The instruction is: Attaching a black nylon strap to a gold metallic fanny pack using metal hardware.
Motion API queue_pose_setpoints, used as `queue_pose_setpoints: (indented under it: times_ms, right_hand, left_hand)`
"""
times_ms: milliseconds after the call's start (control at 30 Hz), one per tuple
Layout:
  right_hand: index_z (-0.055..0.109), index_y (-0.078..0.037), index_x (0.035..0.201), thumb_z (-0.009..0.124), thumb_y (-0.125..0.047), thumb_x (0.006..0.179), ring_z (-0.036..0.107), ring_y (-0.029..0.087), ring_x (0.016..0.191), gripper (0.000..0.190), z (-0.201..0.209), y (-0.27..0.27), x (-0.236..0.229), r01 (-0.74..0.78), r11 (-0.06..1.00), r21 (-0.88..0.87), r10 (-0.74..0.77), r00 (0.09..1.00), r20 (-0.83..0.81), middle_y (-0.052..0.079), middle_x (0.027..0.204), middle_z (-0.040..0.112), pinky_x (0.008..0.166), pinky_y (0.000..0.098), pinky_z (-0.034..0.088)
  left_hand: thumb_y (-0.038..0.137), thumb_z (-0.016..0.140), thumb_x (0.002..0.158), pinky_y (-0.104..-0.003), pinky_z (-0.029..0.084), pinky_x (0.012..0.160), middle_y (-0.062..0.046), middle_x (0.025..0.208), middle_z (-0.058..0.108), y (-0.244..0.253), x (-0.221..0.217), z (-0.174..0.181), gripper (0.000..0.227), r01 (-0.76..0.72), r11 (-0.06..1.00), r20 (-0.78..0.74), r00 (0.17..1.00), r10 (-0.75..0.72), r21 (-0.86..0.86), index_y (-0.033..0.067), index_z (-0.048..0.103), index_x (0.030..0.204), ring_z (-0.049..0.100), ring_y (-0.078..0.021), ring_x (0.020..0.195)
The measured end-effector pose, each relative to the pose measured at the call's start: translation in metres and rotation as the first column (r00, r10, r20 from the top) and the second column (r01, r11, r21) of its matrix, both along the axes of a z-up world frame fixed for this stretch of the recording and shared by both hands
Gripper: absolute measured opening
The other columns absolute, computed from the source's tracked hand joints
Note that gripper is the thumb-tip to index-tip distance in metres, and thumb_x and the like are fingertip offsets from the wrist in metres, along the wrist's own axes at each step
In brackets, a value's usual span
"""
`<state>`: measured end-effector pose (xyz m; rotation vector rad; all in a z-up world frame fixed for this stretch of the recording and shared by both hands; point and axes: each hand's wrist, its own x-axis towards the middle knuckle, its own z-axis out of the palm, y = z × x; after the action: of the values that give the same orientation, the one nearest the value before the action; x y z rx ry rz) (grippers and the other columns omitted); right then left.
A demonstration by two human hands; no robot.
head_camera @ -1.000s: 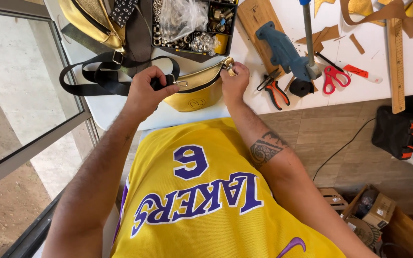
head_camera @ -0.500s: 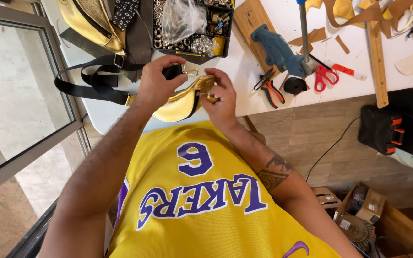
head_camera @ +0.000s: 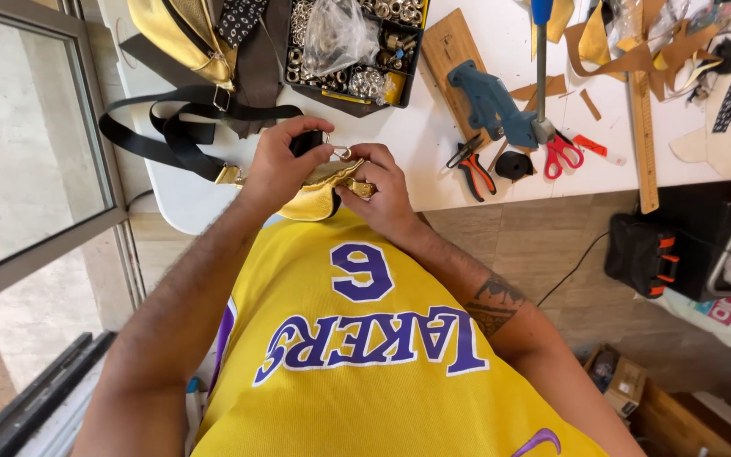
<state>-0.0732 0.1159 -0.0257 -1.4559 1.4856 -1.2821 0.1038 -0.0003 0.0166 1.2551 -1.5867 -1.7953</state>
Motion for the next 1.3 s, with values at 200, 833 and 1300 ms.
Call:
queue_pose_setpoints:
  times_ms: [200, 833, 1300]
  right_hand:
    - [0.069, -0.001, 0.083, 0.083, -0.016, 0.086, 0.065, 0.032, 0.102, 0.021, 0.010, -0.004, -0.006, -0.064, 0.997, -0.041, 0.065, 0.998, 0.024, 0.017, 0.108, 0.064, 0.093, 0.0433, 0.053]
    - [0.067, -0.001, 0.090, 0.070, 0.010, 0.090, 0.073, 0.038, 0.101, 0.011, 0.006, -0.005, -0.006, -0.063, 0.998, -0.022, 0.064, 0.998, 0.020, 0.020, 0.113, 0.072, 0.085, 0.0444, 0.059]
    - [0.077, 0.002, 0.101, 0.089, 0.000, 0.081, 0.070, 0.015, 0.080, 0.023, 0.039, -0.020, -0.003, -0.097, 0.976, 0.193, 0.053, 0.974, 0.220, 0.014, 0.083, 0.076, 0.082, 0.0303, 0.057]
  left_hand:
    - [0.005, 0.077, 0.081, -0.024, 0.056, 0.056, -0.008, 0.079, 0.068, -0.002, -0.010, -0.003, 0.023, -0.022, 0.994, 0.080, 0.997, 0.013, 0.109, 0.0122, 0.076, 0.103, 0.061, -0.0110, 0.060]
    - [-0.009, 0.070, 0.083, -0.021, 0.044, 0.042, -0.016, 0.070, 0.063, -0.001, -0.004, 0.024, 0.018, -0.101, 0.960, -0.079, 0.989, 0.126, 0.262, -0.0022, 0.066, 0.098, 0.051, -0.0085, 0.043]
    - [0.007, 0.076, 0.090, -0.044, 0.057, 0.068, -0.016, 0.082, 0.071, -0.009, 0.008, 0.051, 0.014, 0.243, 0.908, 0.354, 0.928, -0.115, -0.342, 0.0061, 0.069, 0.102, 0.070, -0.0349, 0.072]
